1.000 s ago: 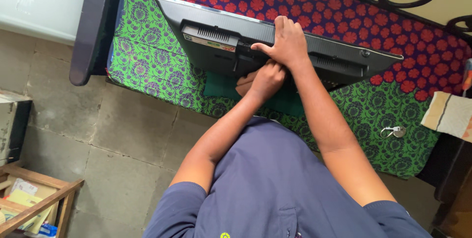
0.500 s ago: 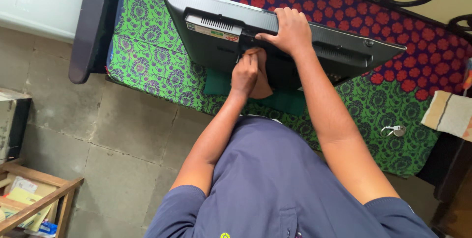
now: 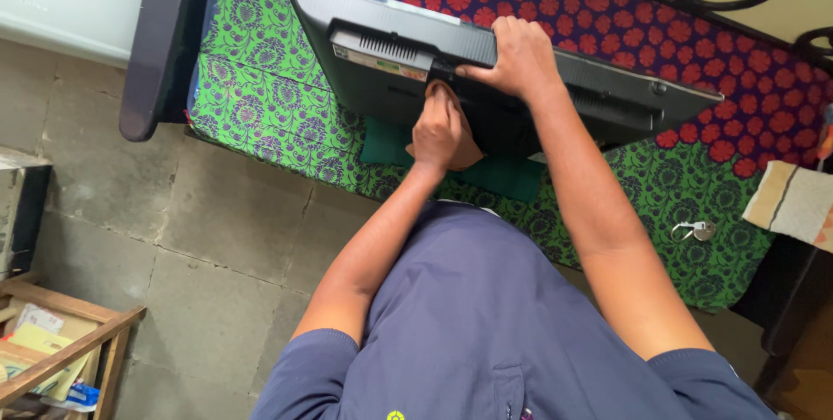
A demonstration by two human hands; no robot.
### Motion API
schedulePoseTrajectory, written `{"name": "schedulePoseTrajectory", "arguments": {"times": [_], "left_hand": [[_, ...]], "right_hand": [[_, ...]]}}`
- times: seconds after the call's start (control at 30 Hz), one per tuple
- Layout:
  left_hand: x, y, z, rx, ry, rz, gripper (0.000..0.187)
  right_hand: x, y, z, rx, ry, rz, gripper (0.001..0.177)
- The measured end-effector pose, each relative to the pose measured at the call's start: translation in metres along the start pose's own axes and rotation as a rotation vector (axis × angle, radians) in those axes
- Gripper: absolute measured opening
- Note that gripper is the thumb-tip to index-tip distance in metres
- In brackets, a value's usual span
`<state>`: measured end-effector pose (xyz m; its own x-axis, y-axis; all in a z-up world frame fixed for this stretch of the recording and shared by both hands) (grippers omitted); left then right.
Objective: The person cleans the back of a television set with a cloth and then uses the cloth to wipe around the ports and ventilation areas.
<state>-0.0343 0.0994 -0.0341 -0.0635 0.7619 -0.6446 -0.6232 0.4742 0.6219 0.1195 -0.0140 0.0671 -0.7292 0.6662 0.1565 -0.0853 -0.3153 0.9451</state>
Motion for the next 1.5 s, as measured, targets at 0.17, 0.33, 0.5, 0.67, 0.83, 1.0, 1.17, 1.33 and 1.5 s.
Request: {"name": "schedulePoseTrajectory", "arguments": {"times": [0.17, 0.33, 0.5, 0.67, 0.83, 1.0, 1.17, 1.33, 1.5], "left_hand": [[-0.008, 0.009, -0.006, -0.008, 0.168, -0.196, 0.028], [-0.023, 0.015, -0.017, 0.113, 0.121, -0.2, 0.012], [-0.044, 0.027, -0.019, 0.1, 0.264, -0.316, 0.015], [-0.059, 0.012, -0.026, 0.119, 0.247, -0.409, 0.021], [-0.068, -0.002, -0.038, 0.304, 0.161, -0.48, 0.028], [-0.069, -0.005, -0.033, 0.464, 0.325, -0.7, 0.026], [-0.061, 0.024, -0.018, 0.521, 0.469, -1.199, 0.026], [-0.067, 0.076, 0.022, 0.116, 0.499, -0.936, 0.028], [-0.07, 0.104, 0.053, -0.207, 0.185, -0.416, 0.032]], "right_hand": [[0.016, 0.015, -0.012, 0.019, -0.016, 0.133, 0.073], [0.034, 0.035, -0.028, -0.016, 0.034, 0.129, 0.071], [0.037, 0.057, -0.034, 0.002, 0.053, 0.074, 0.073], [0.013, 0.074, -0.053, 0.02, 0.05, 0.081, 0.069], [-0.018, 0.074, -0.076, 0.012, -0.027, 0.094, 0.071], [-0.025, 0.069, -0.079, 0.149, -0.199, 0.114, 0.079], [-0.002, 0.068, -0.064, 0.033, -0.044, 0.224, 0.06], [0.006, 0.059, -0.048, -0.008, -0.02, 0.298, 0.046], [-0.004, 0.037, -0.04, -0.076, -0.055, 0.215, 0.043]]}}
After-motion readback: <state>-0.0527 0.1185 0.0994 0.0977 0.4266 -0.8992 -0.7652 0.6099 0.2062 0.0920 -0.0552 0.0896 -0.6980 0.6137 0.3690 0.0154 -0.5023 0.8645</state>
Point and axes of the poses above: each hand's wrist, its own z-axis towards the middle knuckle, its own y-axis out of the back of the hand, x = y × z, the point moved 2 cm from there along z, towards the middle knuckle, and after that the axes turned 2 degrees about -x, right-handed, at the moved point
